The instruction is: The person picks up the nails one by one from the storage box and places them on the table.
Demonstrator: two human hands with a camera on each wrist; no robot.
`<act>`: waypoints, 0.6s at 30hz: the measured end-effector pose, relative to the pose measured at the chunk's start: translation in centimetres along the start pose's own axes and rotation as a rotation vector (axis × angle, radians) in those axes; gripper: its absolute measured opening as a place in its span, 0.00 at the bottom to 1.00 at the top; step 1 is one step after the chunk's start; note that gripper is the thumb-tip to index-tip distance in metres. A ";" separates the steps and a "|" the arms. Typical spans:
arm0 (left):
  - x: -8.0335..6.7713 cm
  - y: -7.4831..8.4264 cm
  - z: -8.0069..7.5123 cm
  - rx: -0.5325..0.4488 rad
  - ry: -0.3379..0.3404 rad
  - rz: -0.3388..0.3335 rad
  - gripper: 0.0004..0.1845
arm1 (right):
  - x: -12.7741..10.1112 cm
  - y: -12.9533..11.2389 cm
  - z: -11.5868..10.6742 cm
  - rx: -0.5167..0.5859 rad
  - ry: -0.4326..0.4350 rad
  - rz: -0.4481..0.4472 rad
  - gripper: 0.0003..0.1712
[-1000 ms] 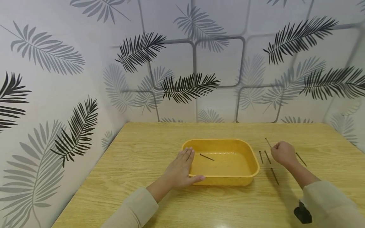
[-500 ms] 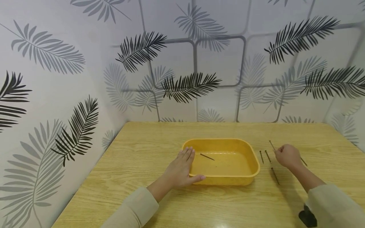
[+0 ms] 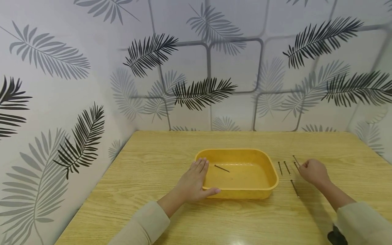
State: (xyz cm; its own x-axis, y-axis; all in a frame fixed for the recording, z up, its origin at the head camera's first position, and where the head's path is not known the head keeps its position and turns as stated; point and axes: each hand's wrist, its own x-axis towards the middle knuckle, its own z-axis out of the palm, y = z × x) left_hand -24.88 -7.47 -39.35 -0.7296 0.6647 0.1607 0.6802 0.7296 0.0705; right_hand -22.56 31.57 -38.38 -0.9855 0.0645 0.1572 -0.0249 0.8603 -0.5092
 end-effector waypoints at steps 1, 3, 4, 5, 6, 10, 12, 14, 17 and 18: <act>0.0 0.0 0.0 0.002 -0.001 0.000 0.63 | -0.1 0.1 0.0 0.005 -0.002 0.002 0.22; 0.0 0.0 0.0 0.005 -0.004 -0.001 0.63 | -0.3 0.2 0.0 0.010 -0.007 0.007 0.22; 0.0 0.0 0.0 0.006 -0.006 0.000 0.63 | -0.4 0.2 0.0 0.012 -0.012 0.011 0.22; 0.0 0.0 0.0 0.005 -0.008 0.001 0.62 | -0.5 0.3 0.0 0.015 -0.017 0.015 0.22; -0.1 0.0 0.0 0.004 -0.009 0.002 0.62 | -0.6 0.3 -0.1 0.013 -0.022 0.017 0.21; -0.1 0.1 0.0 0.005 -0.013 0.002 0.62 | -1.0 0.7 -0.1 0.000 -0.026 0.005 0.21; -0.1 0.1 0.0 0.006 -0.013 0.001 0.62 | -1.2 0.9 -0.1 0.000 -0.028 0.005 0.22; -0.1 0.1 0.1 0.009 -0.013 0.000 0.62 | -1.4 1.1 -0.1 -0.008 -0.026 0.011 0.22; -0.1 0.1 0.0 0.010 -0.016 -0.002 0.62 | -1.8 1.4 0.0 -0.006 -0.025 0.016 0.22; -0.1 0.1 0.0 0.011 -0.016 -0.003 0.62 | -2.0 1.5 0.0 -0.008 -0.020 0.015 0.22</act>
State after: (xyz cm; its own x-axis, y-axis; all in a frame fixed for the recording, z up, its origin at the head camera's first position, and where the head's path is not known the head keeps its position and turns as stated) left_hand -24.75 -7.51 -39.37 -0.7326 0.6651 0.1447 0.6775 0.7331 0.0605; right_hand -20.64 32.75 -39.42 -0.9889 0.0674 0.1325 -0.0088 0.8631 -0.5050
